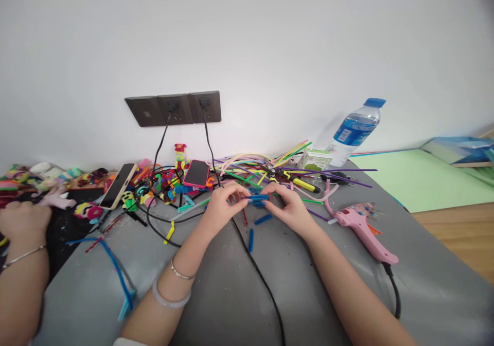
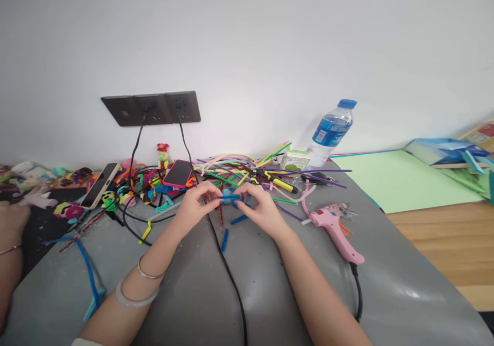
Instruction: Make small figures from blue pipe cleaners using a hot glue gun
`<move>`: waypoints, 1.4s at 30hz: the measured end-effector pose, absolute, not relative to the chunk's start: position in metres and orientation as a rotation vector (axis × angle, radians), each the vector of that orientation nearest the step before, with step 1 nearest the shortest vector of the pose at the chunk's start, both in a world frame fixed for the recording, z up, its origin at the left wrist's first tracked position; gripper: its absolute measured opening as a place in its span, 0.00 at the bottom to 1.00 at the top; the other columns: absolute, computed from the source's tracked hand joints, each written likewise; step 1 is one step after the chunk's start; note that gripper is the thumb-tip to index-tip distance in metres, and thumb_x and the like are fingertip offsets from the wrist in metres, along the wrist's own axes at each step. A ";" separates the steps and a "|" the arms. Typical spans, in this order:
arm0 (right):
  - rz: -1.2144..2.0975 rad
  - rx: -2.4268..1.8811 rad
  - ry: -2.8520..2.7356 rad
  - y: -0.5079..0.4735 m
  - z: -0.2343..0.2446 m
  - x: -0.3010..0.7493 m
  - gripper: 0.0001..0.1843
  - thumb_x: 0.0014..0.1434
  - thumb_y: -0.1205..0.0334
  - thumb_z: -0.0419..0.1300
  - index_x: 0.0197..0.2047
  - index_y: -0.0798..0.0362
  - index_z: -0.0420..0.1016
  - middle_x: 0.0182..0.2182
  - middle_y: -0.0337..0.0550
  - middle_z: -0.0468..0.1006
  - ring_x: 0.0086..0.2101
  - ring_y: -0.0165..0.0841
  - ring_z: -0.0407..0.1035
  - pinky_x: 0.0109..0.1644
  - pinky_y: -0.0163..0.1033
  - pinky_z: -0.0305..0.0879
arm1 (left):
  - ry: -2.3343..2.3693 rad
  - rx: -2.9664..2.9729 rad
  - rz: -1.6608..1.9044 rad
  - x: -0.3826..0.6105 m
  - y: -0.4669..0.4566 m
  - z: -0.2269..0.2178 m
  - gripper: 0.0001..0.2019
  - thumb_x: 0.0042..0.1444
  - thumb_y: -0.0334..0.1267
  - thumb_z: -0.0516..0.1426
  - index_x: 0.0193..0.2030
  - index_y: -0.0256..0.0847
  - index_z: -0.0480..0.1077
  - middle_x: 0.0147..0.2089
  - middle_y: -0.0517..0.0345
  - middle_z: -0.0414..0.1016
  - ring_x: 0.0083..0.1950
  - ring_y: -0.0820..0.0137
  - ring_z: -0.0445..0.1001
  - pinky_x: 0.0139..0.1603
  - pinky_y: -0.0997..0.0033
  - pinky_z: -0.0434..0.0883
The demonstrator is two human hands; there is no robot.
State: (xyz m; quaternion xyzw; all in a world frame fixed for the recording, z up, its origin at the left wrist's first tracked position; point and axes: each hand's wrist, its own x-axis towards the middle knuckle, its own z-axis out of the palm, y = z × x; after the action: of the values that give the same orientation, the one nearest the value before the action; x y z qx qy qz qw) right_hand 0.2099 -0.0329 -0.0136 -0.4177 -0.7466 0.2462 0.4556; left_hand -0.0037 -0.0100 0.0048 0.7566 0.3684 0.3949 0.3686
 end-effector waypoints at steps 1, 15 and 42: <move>0.590 -1.028 -1.816 -0.033 -0.014 0.210 0.08 0.62 0.55 0.61 0.41 0.49 0.74 0.34 0.44 0.78 0.32 0.36 0.69 0.40 0.43 0.68 | 0.945 1.930 1.013 -0.003 -0.010 0.005 0.03 0.55 0.34 0.60 0.36 0.39 0.74 0.35 0.57 0.77 0.34 0.71 0.74 0.33 0.73 0.66; 0.462 -0.976 -1.741 -0.031 -0.010 0.211 0.08 0.63 0.56 0.62 0.33 0.50 0.74 0.30 0.43 0.78 0.33 0.37 0.71 0.40 0.44 0.66 | 0.910 1.706 1.014 0.000 -0.011 0.005 0.05 0.53 0.36 0.61 0.35 0.38 0.73 0.34 0.58 0.75 0.33 0.72 0.72 0.33 0.74 0.66; 0.603 -0.906 -1.764 -0.034 -0.014 0.203 0.06 0.63 0.62 0.60 0.34 0.50 0.72 0.31 0.43 0.75 0.34 0.36 0.68 0.41 0.43 0.63 | 0.805 1.380 1.129 0.017 -0.015 -0.019 0.10 0.49 0.41 0.66 0.34 0.38 0.76 0.32 0.57 0.74 0.35 0.71 0.70 0.37 0.73 0.67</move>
State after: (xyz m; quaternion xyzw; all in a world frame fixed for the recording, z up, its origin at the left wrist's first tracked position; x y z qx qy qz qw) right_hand 0.2034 -0.0344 -0.0141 -0.3761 -0.7323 0.2505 0.5095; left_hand 0.0174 -0.0148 -0.0185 0.5850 0.3413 0.4787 0.5587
